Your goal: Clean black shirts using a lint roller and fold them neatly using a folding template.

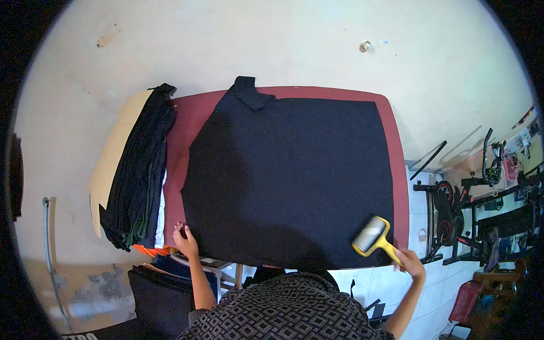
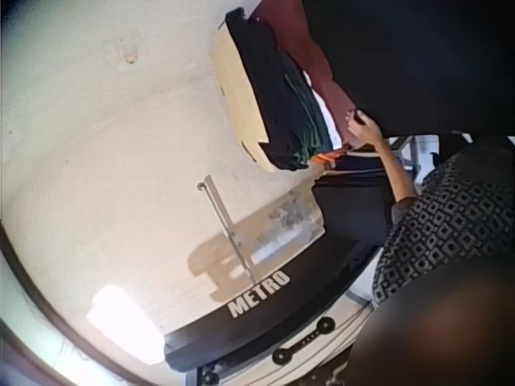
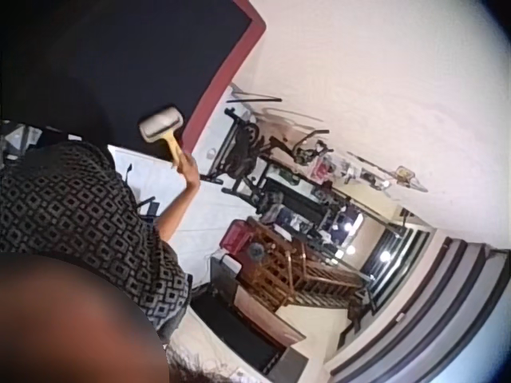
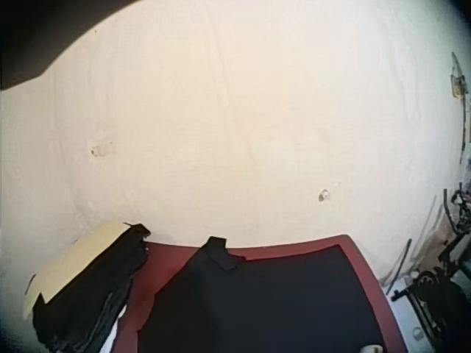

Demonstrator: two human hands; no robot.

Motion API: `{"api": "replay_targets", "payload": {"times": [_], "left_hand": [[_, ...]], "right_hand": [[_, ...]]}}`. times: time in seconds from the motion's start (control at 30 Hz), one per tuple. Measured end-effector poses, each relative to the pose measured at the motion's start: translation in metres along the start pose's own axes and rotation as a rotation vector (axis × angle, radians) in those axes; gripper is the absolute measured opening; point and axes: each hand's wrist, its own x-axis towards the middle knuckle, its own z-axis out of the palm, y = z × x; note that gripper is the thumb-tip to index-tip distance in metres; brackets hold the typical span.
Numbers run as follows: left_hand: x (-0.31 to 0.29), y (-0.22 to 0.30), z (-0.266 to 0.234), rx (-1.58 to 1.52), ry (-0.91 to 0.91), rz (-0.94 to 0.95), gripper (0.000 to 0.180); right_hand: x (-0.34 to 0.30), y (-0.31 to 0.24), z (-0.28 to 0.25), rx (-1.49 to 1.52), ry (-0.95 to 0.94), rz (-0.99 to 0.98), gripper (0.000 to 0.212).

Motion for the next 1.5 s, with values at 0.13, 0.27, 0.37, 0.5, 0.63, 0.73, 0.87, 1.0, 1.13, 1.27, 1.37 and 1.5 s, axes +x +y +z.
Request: {"api": "replay_targets", "payload": {"times": [0.13, 0.27, 0.37, 0.5, 0.63, 0.73, 0.87, 1.0, 1.13, 1.27, 1.37, 1.5], "left_hand": [[0.0, -0.007, 0.001, -0.022, 0.009, 0.009, 0.021], [-0.002, -0.004, -0.006, -0.061, 0.0, 0.031, 0.022], [-0.005, -0.007, -0.011, -0.059, -0.07, 0.061, 0.027], [0.002, 0.0, -0.014, -0.082, -0.144, 0.101, 0.028], [0.017, 0.007, -0.017, -0.36, -0.213, -0.136, 0.03], [0.04, 0.03, -0.009, -0.415, -0.226, -0.163, 0.029], [0.075, 0.071, 0.017, -0.251, -0.249, 0.291, 0.027], [0.076, 0.12, 0.046, -0.756, -0.667, 0.227, 0.017], [0.044, 0.151, 0.041, -0.646, -1.155, 0.325, 0.019], [-0.001, 0.158, 0.032, -0.596, -1.684, 0.462, 0.03], [-0.021, 0.175, 0.005, -0.559, -1.891, 0.458, 0.037], [-0.071, 0.197, -0.004, -0.531, -1.929, 0.565, 0.04]], "right_hand": [[0.1, -0.09, 0.083, 0.032, -0.139, -0.218, 0.041], [0.206, -0.201, 0.177, 0.091, -0.201, -0.323, 0.05], [0.257, -0.28, 0.244, 0.148, -0.149, -0.357, 0.055], [0.294, -0.336, 0.284, 0.169, -0.024, -0.275, 0.054], [0.281, -0.311, 0.269, 0.134, -0.035, -0.281, 0.054], [0.222, -0.257, 0.232, 0.097, -0.135, -0.25, 0.052], [0.103, -0.137, 0.163, 0.14, -0.123, -0.11, 0.047], [-0.027, -0.011, 0.125, 0.231, 0.128, 0.109, 0.044], [-0.066, -0.001, 0.141, 0.316, 0.224, 0.161, 0.043], [0.027, -0.068, 0.148, 0.363, 0.093, -0.057, 0.045], [0.136, -0.162, 0.163, 0.263, -0.001, -0.276, 0.05], [0.248, -0.258, 0.159, 0.015, 0.179, -0.347, 0.058]]}}
